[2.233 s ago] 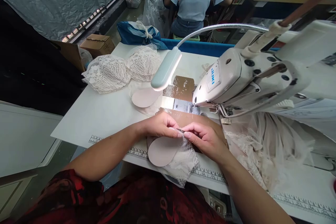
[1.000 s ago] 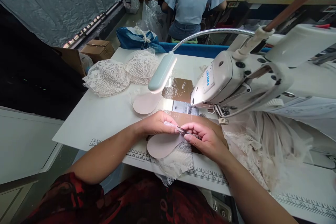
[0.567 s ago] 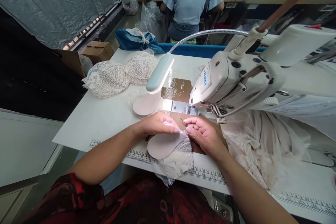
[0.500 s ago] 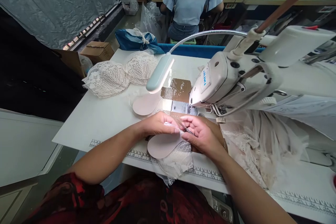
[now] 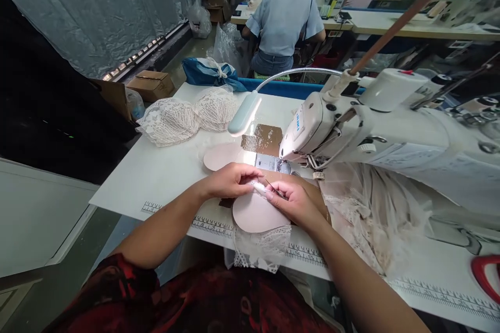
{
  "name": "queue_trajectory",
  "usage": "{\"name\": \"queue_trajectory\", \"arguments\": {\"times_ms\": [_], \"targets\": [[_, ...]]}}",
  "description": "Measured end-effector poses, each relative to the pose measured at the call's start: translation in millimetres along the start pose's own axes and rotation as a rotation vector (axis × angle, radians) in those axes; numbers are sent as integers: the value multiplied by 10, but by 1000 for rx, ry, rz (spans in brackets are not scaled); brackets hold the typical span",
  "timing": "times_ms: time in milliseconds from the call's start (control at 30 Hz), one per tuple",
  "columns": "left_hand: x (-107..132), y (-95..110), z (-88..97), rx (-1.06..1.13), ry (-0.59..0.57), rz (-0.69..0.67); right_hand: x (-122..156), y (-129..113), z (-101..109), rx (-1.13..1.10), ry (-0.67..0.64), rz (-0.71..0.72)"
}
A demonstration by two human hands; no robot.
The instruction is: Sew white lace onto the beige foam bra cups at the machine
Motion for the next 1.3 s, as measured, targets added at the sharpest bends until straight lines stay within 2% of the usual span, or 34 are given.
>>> {"name": "queue_trajectory", "arguments": {"times_ms": [67,100,200,267,367,433,533,600,733,800,967,1100,1300], "targets": [[92,59,136,-5,141,-3,25,-28,22,26,18,37],[150,67,184,9,169,30,41,-45,36,25,25,55],[308,-4,180,88,90,223,84,-83,70,-7,39,94],[363,-70,59,194,-6,319,101,-97,87,-27,53,109],[317,-127,-225,463,-97,328,109,-123,72,-21,35,135],[239,-179,-360,645,-41,304,109,-144,38,-6,-7,155],[155,-269,-439,833,125,264,109,-149,8,-8,-48,174],[135,-301,-453,825,173,245,107,-105,32,-51,-27,162],[143,-323,-383,620,226,207,110,31,74,-189,-18,102],[144,-313,-350,542,243,175,117,47,75,-169,-43,92],[116,-275,-397,505,172,143,127,-48,65,-44,-99,107],[112,-272,-432,508,120,172,116,-131,67,12,-76,146],[100,-327,-440,519,120,179,90,-124,48,33,-20,167]]}}
Point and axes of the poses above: each hand's wrist, its own x-axis away from the middle knuckle, its own z-axis out of the back of the hand, y = z × x, the point moved 8 cm from there along -x, towards the middle knuckle, and after that the axes turned 11 degrees about x, right-handed, at the moved point
